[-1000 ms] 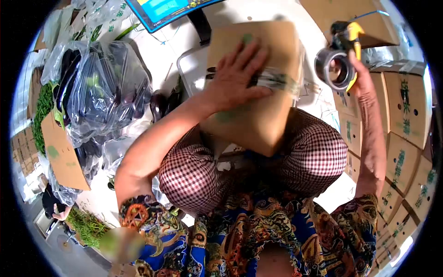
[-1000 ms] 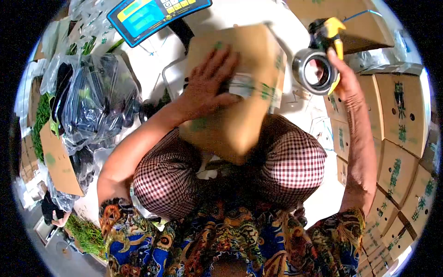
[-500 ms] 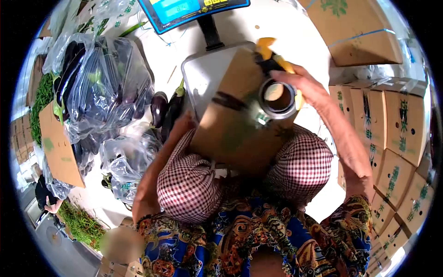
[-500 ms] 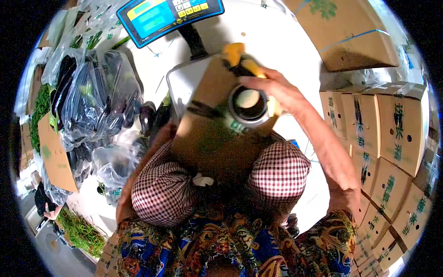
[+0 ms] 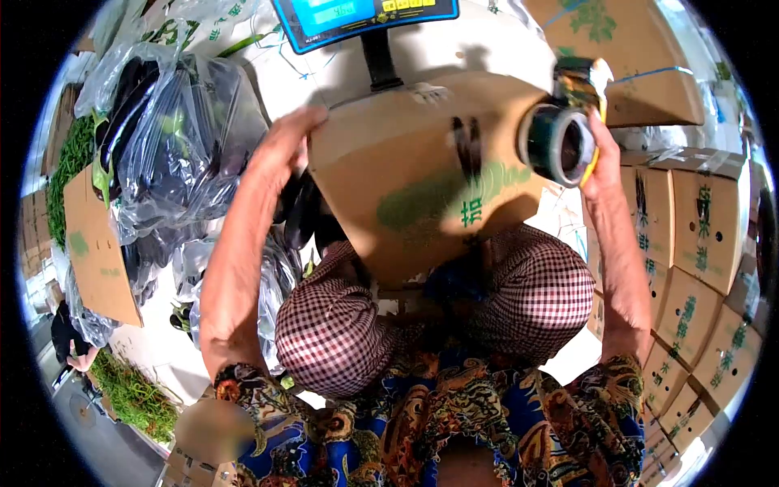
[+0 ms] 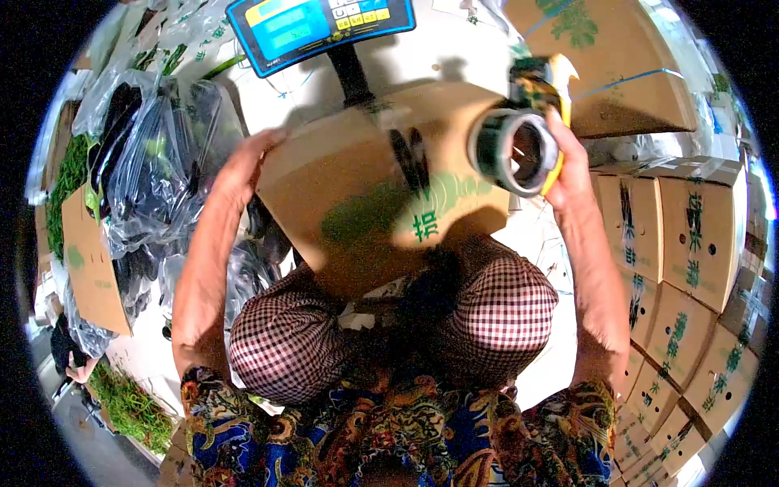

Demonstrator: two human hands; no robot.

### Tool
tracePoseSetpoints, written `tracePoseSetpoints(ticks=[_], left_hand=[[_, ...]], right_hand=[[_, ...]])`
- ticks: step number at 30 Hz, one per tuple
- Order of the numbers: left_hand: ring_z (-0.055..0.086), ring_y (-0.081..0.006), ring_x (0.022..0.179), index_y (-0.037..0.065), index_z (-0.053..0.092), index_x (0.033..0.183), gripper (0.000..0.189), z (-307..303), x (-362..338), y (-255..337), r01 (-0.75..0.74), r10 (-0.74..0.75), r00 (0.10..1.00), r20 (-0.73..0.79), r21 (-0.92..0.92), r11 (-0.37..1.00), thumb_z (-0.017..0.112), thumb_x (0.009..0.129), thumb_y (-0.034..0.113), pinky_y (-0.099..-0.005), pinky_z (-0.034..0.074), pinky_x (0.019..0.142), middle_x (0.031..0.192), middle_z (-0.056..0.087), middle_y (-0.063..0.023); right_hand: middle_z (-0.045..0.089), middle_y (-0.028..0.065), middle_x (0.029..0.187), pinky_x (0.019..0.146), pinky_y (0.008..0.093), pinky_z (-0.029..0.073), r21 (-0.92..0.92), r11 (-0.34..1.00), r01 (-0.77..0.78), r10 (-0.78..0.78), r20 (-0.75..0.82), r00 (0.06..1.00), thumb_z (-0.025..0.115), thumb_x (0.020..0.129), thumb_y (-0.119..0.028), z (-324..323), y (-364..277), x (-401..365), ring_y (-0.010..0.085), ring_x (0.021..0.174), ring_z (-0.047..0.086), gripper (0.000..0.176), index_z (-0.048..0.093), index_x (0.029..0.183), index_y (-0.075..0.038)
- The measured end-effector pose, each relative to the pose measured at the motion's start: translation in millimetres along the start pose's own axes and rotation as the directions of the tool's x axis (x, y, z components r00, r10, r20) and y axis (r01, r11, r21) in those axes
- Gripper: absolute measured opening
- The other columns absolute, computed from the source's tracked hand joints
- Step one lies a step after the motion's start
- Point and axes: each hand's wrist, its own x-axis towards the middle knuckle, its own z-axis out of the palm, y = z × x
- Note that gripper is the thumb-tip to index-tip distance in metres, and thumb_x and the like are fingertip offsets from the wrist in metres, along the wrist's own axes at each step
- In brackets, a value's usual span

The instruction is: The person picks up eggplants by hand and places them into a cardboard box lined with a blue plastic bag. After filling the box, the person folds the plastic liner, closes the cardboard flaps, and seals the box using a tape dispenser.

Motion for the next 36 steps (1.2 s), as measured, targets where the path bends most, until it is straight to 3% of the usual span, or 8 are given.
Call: tracePoseSetpoints(ticks=[5,7,9,12,19,26,27,36], left_hand=[[0.056,-0.0169,0.098,0.003,0.061,0.114,0.031,58.5,-3.7,36.4,-0.434,0.433,0.899,-0.058,0.001,0.901,0.056,0.091,0.022,-0.0275,0.044,0.083,0.104,0.061,-0.0073],[0.054,-0.0212,0.11,0.002,0.057,0.123,0.032,52.3,13.9,10.5,-0.627,0.632,0.775,0.002,0.124,0.769,0.05,0.096,0.018,-0.0321,0.039,0.102,0.119,0.056,-0.0095],[0.053,-0.0225,0.113,0.003,0.052,0.129,0.039,32.6,47.0,-25.9,-0.329,0.34,0.94,-0.024,-0.327,0.886,0.045,0.099,0.027,-0.0334,0.041,0.101,0.126,0.053,-0.0106],[0.054,-0.0226,0.112,0.003,0.051,0.129,0.04,41.4,35.6,-23.9,-0.172,0.218,0.975,0.036,-0.495,0.851,0.044,0.1,0.029,-0.0335,0.042,0.1,0.126,0.054,-0.0104],[0.056,-0.0229,0.11,0.004,0.05,0.131,0.043,51.3,10.6,-29.1,0.016,0.132,0.974,0.182,-0.643,0.766,0.041,0.1,0.033,-0.0338,0.046,0.096,0.125,0.055,-0.0099],[0.057,-0.0228,0.107,0.004,0.051,0.129,0.044,67.4,-12.6,-23.4,-0.047,0.163,0.975,0.152,-0.574,0.818,0.041,0.1,0.036,-0.0342,0.047,0.093,0.122,0.057,-0.0095],[0.058,-0.0228,0.107,0.004,0.051,0.129,0.044,69.5,-14.8,-19.3,-0.068,0.178,0.973,0.145,-0.56,0.826,0.041,0.1,0.036,-0.0343,0.048,0.092,0.121,0.057,-0.0094],[0.06,-0.0227,0.103,0.005,0.054,0.126,0.046,91.3,-41.0,24.9,-0.224,0.303,0.944,0.129,-0.422,0.878,0.04,0.1,0.041,-0.0349,0.05,0.089,0.116,0.06,-0.0089]], right_hand=[[0.067,0.0134,0.102,0.085,0.0438,0.055,0.129,0.991,0.021,0.024,-0.34,0.94,0.057,0.09,-0.039,-42.1,-2.6,-55.0,0.0274,0.094,0.066,0.041,0.061,0.109,-0.002],[0.068,0.0132,0.096,0.085,0.0402,0.054,0.327,0.943,-0.053,0.089,-0.097,0.991,0.055,0.093,-0.033,-68.9,27.8,-62.3,0.0241,0.09,0.066,0.035,0.06,0.108,-0.002],[0.068,0.0131,0.091,0.085,0.0367,0.053,0.425,0.87,-0.249,0.158,0.238,0.958,0.054,0.096,-0.027,-71.6,53.7,-54.3,0.0207,0.086,0.065,0.028,0.059,0.107,-0.002],[0.068,0.0084,0.1,0.085,0.0351,0.054,0.157,0.958,-0.241,0.251,-0.045,0.967,0.061,0.092,-0.033,-37.4,50.3,-54.3,0.0181,0.09,0.065,0.03,0.063,0.105,-0.005],[0.067,0.0071,0.102,0.079,0.0314,0.057,0.059,0.961,-0.27,0.274,-0.054,0.96,0.067,0.088,-0.031,-7.5,25.8,-25.7,0.0155,0.086,0.066,0.037,0.058,0.113,-0.004],[0.064,0.0013,0.1,0.079,0.0266,0.055,-0.107,0.954,-0.279,0.281,0.006,0.96,0.071,0.085,-0.03,16.1,16.8,-2.2,0.0097,0.087,0.063,0.048,0.052,0.123,-0.008],[0.067,0.0041,0.092,0.075,0.027,0.057,-0.105,0.97,-0.219,0.22,-0.001,0.976,0.069,0.087,-0.027,21.8,14.9,3.2,0.0122,0.079,0.065,0.032,0.06,0.106,-0.004],[0.067,0.0066,0.102,0.082,0.0294,0.055,-0.108,0.969,-0.22,0.219,-0.021,0.975,0.068,0.087,-0.03,2.3,10.9,22.3,0.0139,0.089,0.065,0.036,0.061,0.109,-0.003]])
